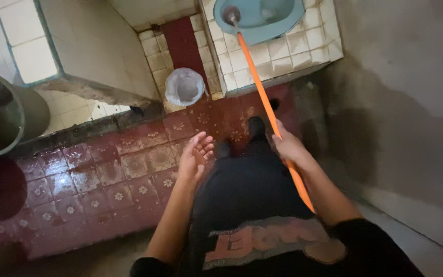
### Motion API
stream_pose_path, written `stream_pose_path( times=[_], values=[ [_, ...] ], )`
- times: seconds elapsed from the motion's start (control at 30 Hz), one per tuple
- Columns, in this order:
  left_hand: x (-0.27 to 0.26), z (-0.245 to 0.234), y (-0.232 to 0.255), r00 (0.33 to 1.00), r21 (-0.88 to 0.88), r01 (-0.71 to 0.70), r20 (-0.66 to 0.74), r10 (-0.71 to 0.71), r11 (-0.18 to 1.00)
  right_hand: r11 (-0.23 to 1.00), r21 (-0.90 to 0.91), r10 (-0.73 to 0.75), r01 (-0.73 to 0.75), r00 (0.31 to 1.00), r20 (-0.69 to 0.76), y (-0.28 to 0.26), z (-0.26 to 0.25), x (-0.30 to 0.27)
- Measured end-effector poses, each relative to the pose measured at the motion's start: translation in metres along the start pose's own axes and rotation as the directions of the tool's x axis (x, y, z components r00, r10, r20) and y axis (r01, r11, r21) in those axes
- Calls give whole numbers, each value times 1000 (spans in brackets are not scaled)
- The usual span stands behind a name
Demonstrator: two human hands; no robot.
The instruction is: The person cleans the interior of a squat toilet using a long-handled brush, moving the brush in circular and scrubbing motions within the bowl.
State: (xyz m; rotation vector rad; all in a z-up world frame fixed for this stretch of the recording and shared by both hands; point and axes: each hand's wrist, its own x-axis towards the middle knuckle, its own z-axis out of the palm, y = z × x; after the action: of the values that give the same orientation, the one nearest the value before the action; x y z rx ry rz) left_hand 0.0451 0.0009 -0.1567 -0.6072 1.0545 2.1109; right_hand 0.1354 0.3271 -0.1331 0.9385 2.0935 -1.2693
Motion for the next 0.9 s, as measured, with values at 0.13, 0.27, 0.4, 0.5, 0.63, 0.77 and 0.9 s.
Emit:
stream_pose_path(
  times=[0.13, 0.27, 0.4, 0.5, 0.63, 0.77, 0.9],
  values=[
    [6, 4, -8, 999, -38, 24, 32, -22, 999, 977, 113, -179, 182, 983, -42, 18, -13, 23],
    [11, 16, -5, 997, -63, 7, 80, -2, 998, 981, 190, -36, 44, 998, -43, -22, -19, 62],
    [14, 20, 7, 990, -115, -15, 135, 30, 993, 994, -9, -107, 106, 993, -47, -13, -7, 41],
    [21, 23, 9, 992, -111, -65, 99, 77, 992, 996, -20, -87, 88, 996, 9, 21, -5, 16],
    [24, 32, 13, 998, -90, -40, 54, 45, 995, 1000, 9, -5, 5, 1000, 26, 13, -26, 45],
    [30, 45, 17, 994, -82, -35, 97, 43, 996, 996, 35, -83, 84, 996, -22, -27, -38, 68],
    [25, 49, 21, 991, -45, -61, 114, 66, 997, 975, -218, 32, -33, 999, -11, -38, -26, 24]
  ],
)
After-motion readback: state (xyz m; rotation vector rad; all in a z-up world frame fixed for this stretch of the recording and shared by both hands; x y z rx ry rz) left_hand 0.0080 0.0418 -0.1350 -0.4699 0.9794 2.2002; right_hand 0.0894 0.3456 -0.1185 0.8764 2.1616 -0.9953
